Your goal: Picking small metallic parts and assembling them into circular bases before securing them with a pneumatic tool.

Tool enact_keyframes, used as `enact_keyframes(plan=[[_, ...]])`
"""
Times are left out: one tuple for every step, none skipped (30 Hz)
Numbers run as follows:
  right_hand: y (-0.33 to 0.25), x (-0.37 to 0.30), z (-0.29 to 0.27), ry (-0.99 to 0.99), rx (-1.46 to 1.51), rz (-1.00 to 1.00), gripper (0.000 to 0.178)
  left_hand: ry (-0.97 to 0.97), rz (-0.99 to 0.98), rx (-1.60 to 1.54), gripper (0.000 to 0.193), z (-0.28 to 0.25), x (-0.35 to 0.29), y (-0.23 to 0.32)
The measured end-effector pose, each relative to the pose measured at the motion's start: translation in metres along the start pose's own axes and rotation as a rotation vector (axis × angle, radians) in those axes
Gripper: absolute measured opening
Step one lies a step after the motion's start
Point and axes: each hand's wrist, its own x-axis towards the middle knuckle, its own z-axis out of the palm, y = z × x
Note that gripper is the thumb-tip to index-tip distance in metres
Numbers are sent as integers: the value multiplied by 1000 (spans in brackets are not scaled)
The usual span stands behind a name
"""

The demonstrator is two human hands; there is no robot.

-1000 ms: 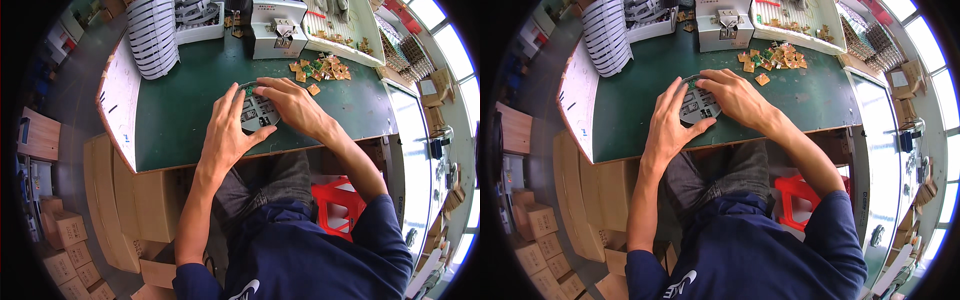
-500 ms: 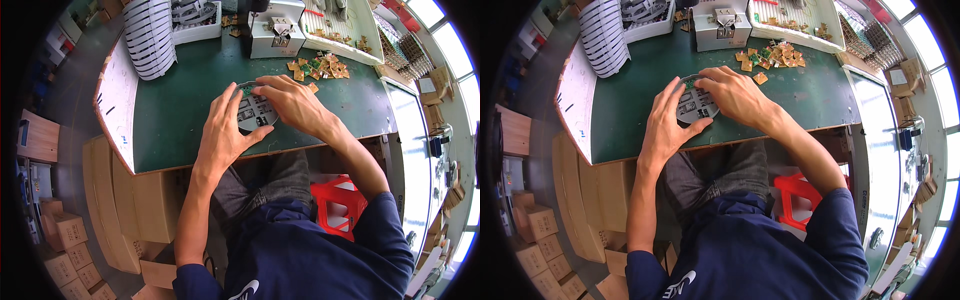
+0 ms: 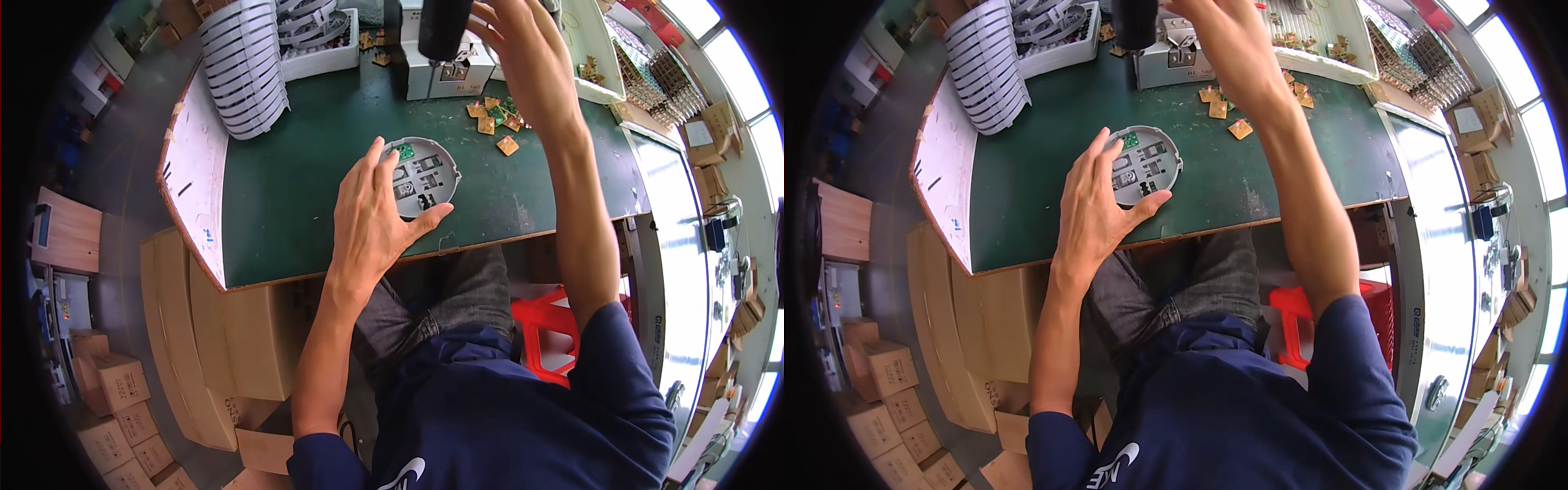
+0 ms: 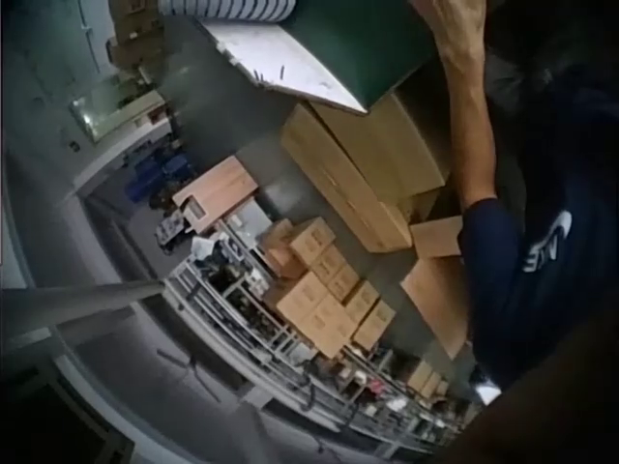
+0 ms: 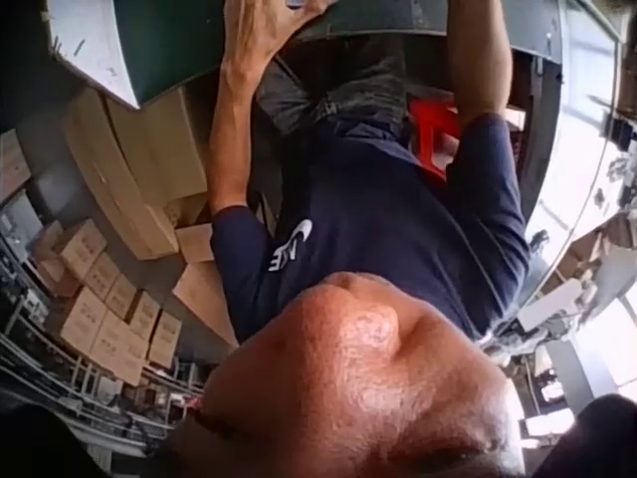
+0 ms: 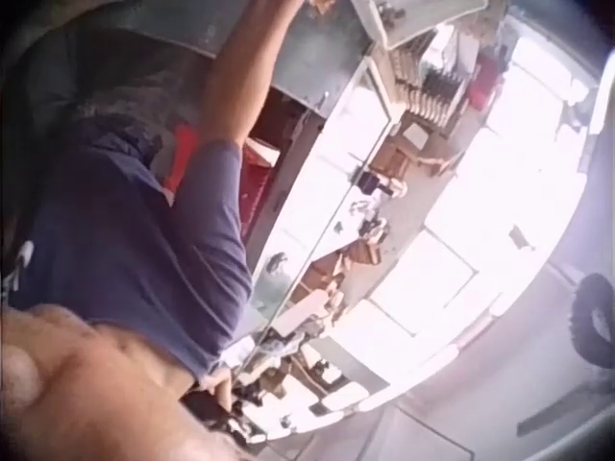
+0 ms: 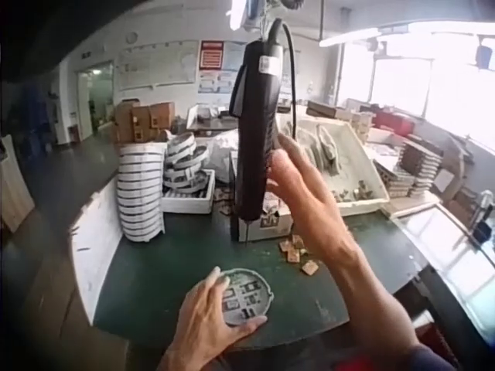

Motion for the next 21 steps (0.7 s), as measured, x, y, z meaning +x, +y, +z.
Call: enact_keyframes(plan=[[-9,15,19,121,115,146,53,-3,9,-1,95,1,0,-1],[-27,25,21,-76,-46,201,60,-10,-1,-13,95,2,0,-2],[-38,31,22,-278,-201,255,67,-14,-17,-20,95,1,-2,-4],[-36,37,21,-304,-128,280,68,-13,-5,-21,95,0,-2,-4],[-34,39,21,-262,-98,265,70,-23,-4,-29,94,-1,-1,-3],[-30,41,22,-221,-69,251,73,-33,-3,-39,94,-2,-1,-4],[-20,41,22,-195,43,149,77,-46,-14,-50,94,-3,-2,-3],[-15,45,21,-157,93,128,74,-45,-4,-55,94,-3,-3,-4],[-15,49,21,-121,144,108,71,-47,-7,-43,93,-3,-4,-4],[-4,61,9,-94,94,40,52,-49,-11,-31,93,-3,-4,-4],[-5,68,1,-45,-16,54,43,-54,-12,-33,93,-4,-4,-4],[-5,73,-6,5,-124,69,34,-54,-9,-37,93,-4,-3,-3],[4,79,-5,77,-69,41,26,-53,-3,-32,93,-4,-3,-3],[10,83,-6,75,-120,13,25,-53,2,-25,93,-4,-3,-3],[15,85,-7,74,-170,-15,24,-56,3,-27,93,-4,-2,-2],[22,87,-8,67,-173,-24,22,-61,-3,-30,93,-5,-2,-1],[27,88,-10,49,-211,-41,22,-66,-8,-33,92,-6,-2,0],[31,88,-13,31,-248,-58,22,-70,-6,-34,92,-5,0,1],[29,80,-7,59,-254,-2,21,-70,-11,-39,92,-6,-1,0],[32,79,-8,57,-249,4,21,-71,-15,-43,91,-6,-2,0],[34,78,-10,46,-245,19,22,-73,-21,-42,91,-6,-2,0]])
